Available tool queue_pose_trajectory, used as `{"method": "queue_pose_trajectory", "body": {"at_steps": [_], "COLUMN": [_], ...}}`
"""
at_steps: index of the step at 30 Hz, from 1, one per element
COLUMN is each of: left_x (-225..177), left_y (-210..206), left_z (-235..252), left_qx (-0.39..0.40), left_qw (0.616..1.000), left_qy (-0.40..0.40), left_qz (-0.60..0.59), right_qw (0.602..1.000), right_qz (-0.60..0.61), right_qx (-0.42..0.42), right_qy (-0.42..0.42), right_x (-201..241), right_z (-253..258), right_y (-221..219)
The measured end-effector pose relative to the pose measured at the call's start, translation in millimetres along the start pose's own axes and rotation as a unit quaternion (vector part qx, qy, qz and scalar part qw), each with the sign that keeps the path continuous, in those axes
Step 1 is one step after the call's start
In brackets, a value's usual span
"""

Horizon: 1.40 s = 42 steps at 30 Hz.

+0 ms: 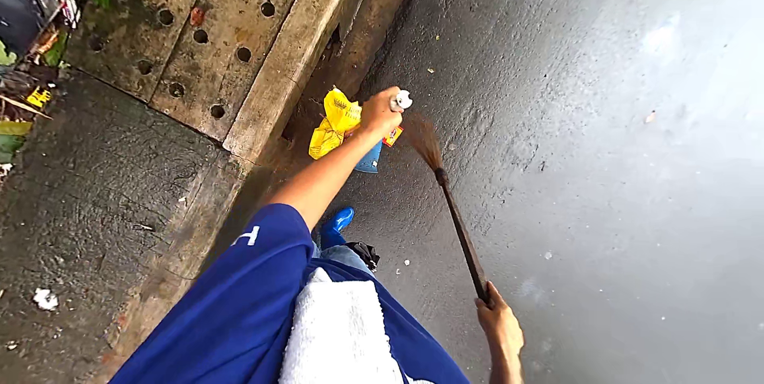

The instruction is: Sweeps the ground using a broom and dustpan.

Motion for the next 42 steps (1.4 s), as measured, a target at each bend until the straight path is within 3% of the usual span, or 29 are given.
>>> {"method": "queue_pose_trajectory", "body": {"at_steps": [4,8,15,20,23,25,28,31,33,39,42], "left_x": [-13,-12,27,45,45,38,23,6,-1,16,24], "left_y": [-7,-9,34,47,51,48,37,26,21,30,28], "left_z": [1,-1,-31,-57,-56,-52,-44,-33,-27,-17,-23], "left_qx": [0.026,0.054,0.000,-0.017,-0.038,-0.037,-0.027,0.001,0.007,-0.003,-0.043], "left_qw": [1.000,0.998,1.000,0.999,0.998,0.998,0.999,1.000,1.000,0.999,0.998], "left_qy": [-0.009,-0.006,0.003,0.024,0.043,0.048,0.037,0.026,0.024,0.040,0.033], "left_qz": [0.009,0.014,-0.014,-0.028,-0.032,-0.024,-0.013,-0.012,-0.013,-0.008,-0.029], "right_qw": [0.998,0.985,0.978,0.985,0.991,0.994,0.995,0.994,0.987,0.989,0.991], "right_qz": [-0.066,-0.151,-0.158,-0.055,-0.038,-0.054,-0.057,-0.098,-0.141,0.016,-0.034], "right_qx": [0.007,0.067,0.089,0.066,0.034,-0.012,-0.051,-0.022,0.038,0.098,0.056], "right_qy": [-0.021,0.048,0.101,0.149,0.123,0.092,0.063,0.047,0.072,0.106,0.117], "right_x": [56,80,66,4,-27,-23,16,70,80,7,4], "right_z": [13,-14,-37,-32,-30,-24,4,29,32,5,-14], "right_y": [-52,-71,-39,20,51,56,28,-14,-21,56,59]}}
Point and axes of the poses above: each hand's wrist, its own z-axis towards the middle knuckle, its own y-axis out of the back of the hand, x = y × z, the point moved 1 cm from there along z, towards the middle knuckle, and after that the axes turned 14 degrees about -y, right-handed, at the moved point
